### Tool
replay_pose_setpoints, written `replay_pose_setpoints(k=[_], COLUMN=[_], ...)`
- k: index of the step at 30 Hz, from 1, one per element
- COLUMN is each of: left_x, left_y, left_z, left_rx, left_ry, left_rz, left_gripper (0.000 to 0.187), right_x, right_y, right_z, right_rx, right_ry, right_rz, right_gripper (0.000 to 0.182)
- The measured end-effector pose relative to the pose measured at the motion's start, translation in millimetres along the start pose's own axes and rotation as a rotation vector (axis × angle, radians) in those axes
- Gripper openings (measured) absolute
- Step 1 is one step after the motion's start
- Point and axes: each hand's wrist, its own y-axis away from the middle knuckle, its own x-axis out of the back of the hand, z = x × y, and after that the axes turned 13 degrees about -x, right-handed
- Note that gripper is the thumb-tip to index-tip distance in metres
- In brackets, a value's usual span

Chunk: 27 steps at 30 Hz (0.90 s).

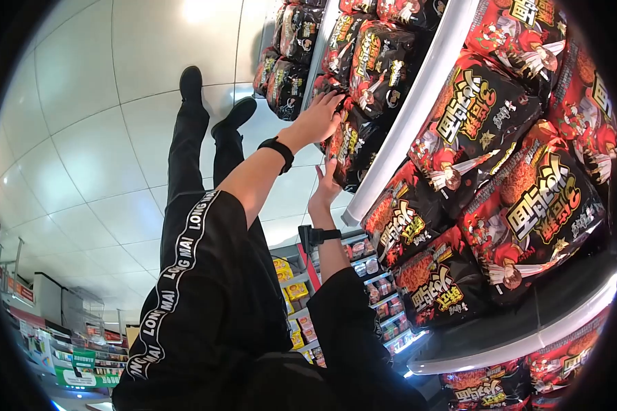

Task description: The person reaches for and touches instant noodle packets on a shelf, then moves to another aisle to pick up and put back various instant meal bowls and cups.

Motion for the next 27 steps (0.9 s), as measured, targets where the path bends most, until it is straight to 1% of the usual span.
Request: replay_pose_setpoints(k=[2,3,4,6,7,9,10,12,13,14,16,17,18,20,21,23,24,25,26,27], left_x=[0.4,3.1,5.2,7.8,9.5,12.6,16.9,29.8,38.9,50.8,36.8,33.5,39.8,50.8,51.1,51.7,49.7,49.5,47.9,48.1], left_y=[2.0,3.9,5.8,3.3,-0.4,-7.6,-13.3,-27.1,-33.4,-41.5,-63.3,-72.9,-82.3,-109.9,-116.7,-123.9,-125.2,-128.4,-128.6,-131.7], left_z=[1.2,3.8,6.3,9.9,10.9,17.2,27.6,51.3,70.7,96.7,93.2,91.6,94.4,98.7,101.2,104.0,104.9,103.5,102.5,100.3], left_rx=[0.005,0.024,0.047,0.044,0.067,0.087,0.096,0.108,0.156,0.259,0.011,-0.067,-0.071,-0.058,-0.033,0.018,0.033,-0.037,0.003,0.004], left_ry=[-0.022,-0.024,-0.024,-0.049,-0.009,0.029,0.084,0.184,0.347,0.504,0.366,0.474,0.408,0.437,0.428,0.336,0.278,0.195,0.189,0.183], left_rz=[0.001,-0.012,-0.025,-0.008,-0.002,-0.005,0.133,0.41,0.441,0.417,0.583,0.638,0.607,0.604,0.595,0.505,0.455,0.456,0.367,0.34], left_gripper=[0.058,0.058,0.057,0.056,0.056,0.055,0.055,0.057,0.061,0.065,0.067,0.069,0.072,0.075,0.078,0.083,0.084,0.086,0.086,0.086], right_x=[3.0,2.3,2.5,3.4,2.9,2.6,10.0,21.3,25.6,28.2,31.3,33.0,27.6,22.6,22.1,18.7,16.6,14.6,12.9,14.0], right_y=[-0.9,0.0,1.1,4.8,7.2,14.5,13.5,11.1,11.5,13.2,13.7,11.5,17.8,20.9,20.2,18.8,18.7,18.6,18.5,15.1], right_z=[2.8,2.8,2.8,-0.1,-2.9,-7.8,-1.6,14.0,19.3,21.9,22.5,21.8,9.3,-6.1,-10.0,-15.2,-15.6,-15.5,-15.0,-10.6], right_rx=[-0.121,-0.103,-0.102,-0.18,-0.179,-0.278,-0.278,-0.203,-0.186,-0.183,-0.171,-0.209,-0.204,-0.206,-0.202,-0.197,-0.196,-0.183,-0.169,-0.172], right_ry=[0.046,0.027,0.025,0.019,0.016,0.05,0.04,0.104,0.1,0.087,0.036,0.007,0.013,0.055,0.051,0.132,0.13,0.128,0.125,0.126], right_rz=[-0.073,-0.077,-0.083,-0.046,-0.048,-0.029,-0.026,-0.133,-0.135,-0.14,-0.131,-0.111,-0.135,-0.164,-0.168,-0.197,-0.198,-0.186,-0.174,-0.171], right_gripper=[0.067,0.068,0.068,0.053,0.053,0.06,0.06,0.087,0.094,0.094,0.095,0.095,0.096,0.087,0.087,0.078,0.078,0.077,0.076,0.076])
